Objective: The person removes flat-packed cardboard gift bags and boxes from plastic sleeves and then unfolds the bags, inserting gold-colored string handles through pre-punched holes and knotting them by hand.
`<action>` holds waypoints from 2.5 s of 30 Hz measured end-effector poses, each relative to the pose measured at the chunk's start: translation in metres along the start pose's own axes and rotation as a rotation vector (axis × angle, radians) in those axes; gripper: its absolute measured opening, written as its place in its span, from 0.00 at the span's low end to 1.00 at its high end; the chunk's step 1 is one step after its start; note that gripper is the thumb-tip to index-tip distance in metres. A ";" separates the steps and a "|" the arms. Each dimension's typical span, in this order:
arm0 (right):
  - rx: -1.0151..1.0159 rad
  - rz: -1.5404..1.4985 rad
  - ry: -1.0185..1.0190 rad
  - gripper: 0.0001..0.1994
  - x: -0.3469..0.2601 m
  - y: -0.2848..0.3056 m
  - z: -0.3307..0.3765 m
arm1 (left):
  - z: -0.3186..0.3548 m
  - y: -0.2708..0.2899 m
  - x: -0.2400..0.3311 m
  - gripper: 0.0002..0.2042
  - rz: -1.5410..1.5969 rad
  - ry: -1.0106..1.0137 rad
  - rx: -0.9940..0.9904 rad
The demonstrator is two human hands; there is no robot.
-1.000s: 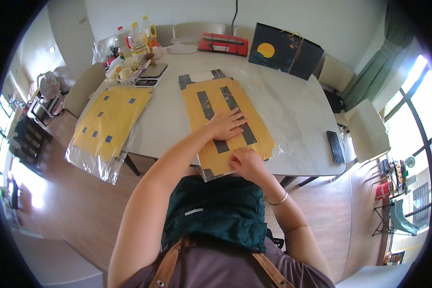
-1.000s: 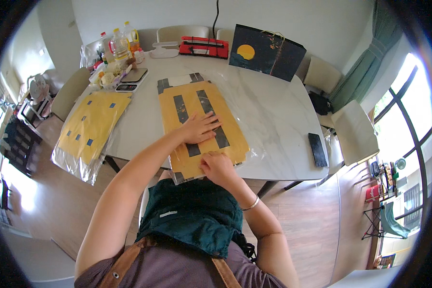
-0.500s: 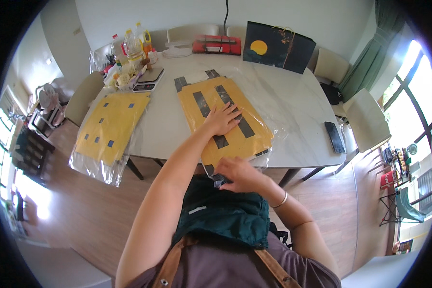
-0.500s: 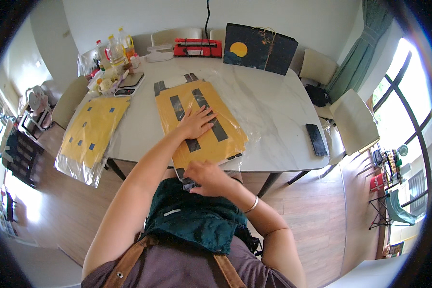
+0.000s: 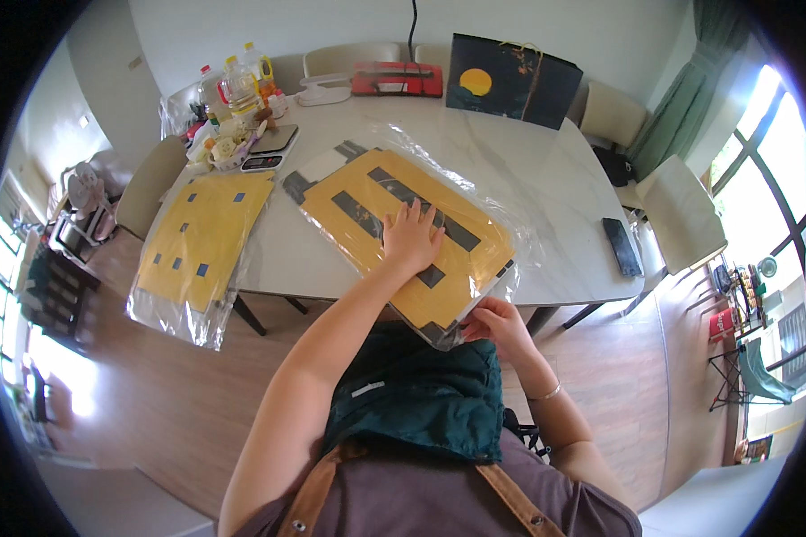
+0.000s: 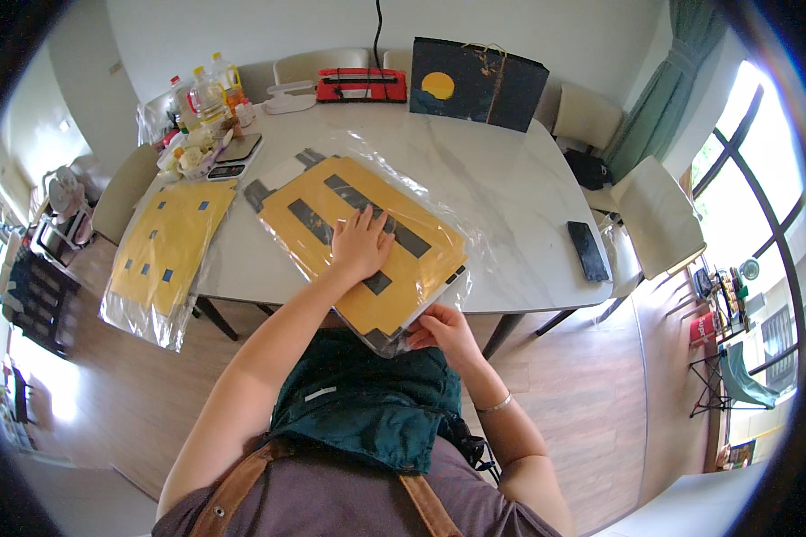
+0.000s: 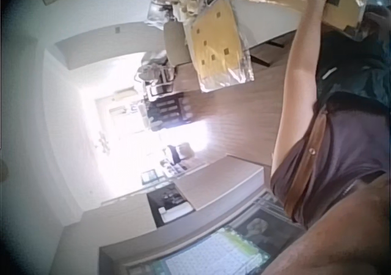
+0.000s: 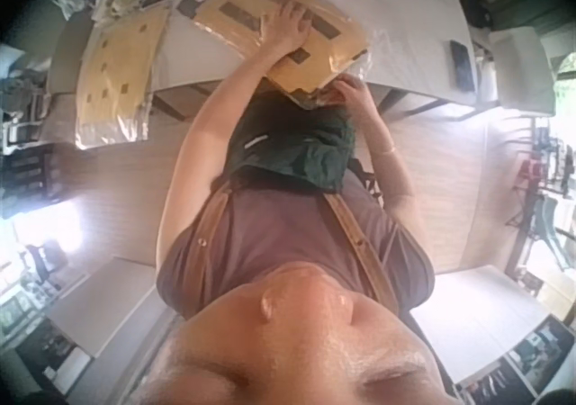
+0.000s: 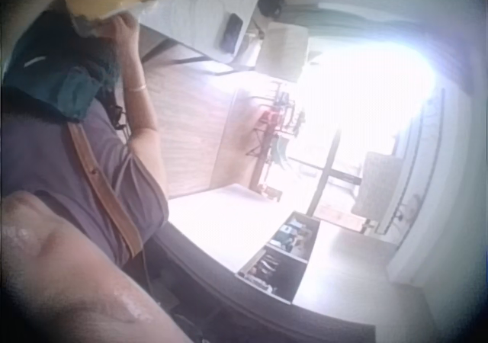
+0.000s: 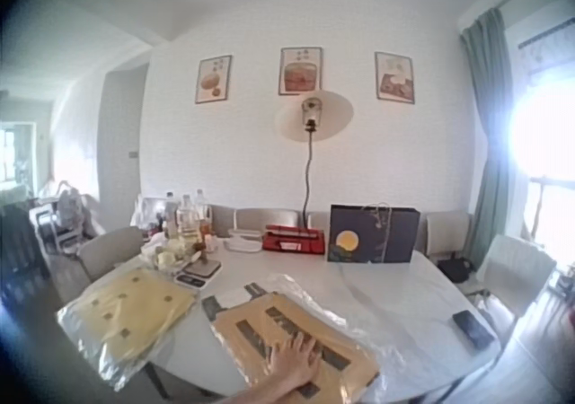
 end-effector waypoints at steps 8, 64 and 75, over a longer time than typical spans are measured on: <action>0.196 -0.101 0.093 0.12 -0.010 0.028 0.019 | -0.043 0.041 -0.051 0.14 0.081 0.068 -0.029; 0.180 -0.085 0.038 0.23 -0.093 0.099 -0.122 | -0.014 0.448 -0.574 0.14 -1.121 0.565 0.454; 0.575 1.169 0.633 0.39 -0.141 0.076 -0.155 | -0.102 0.562 -0.124 0.13 -0.498 -0.046 1.256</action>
Point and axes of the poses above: each hand's wrist, its own z-axis away from the middle knuckle, its own y-axis out of the back of the hand, x = y × z, the point moved 7 cm from there along -z, towards the middle knuckle, and after that the axes turned 13 degrees about x, right-handed, at the moved point
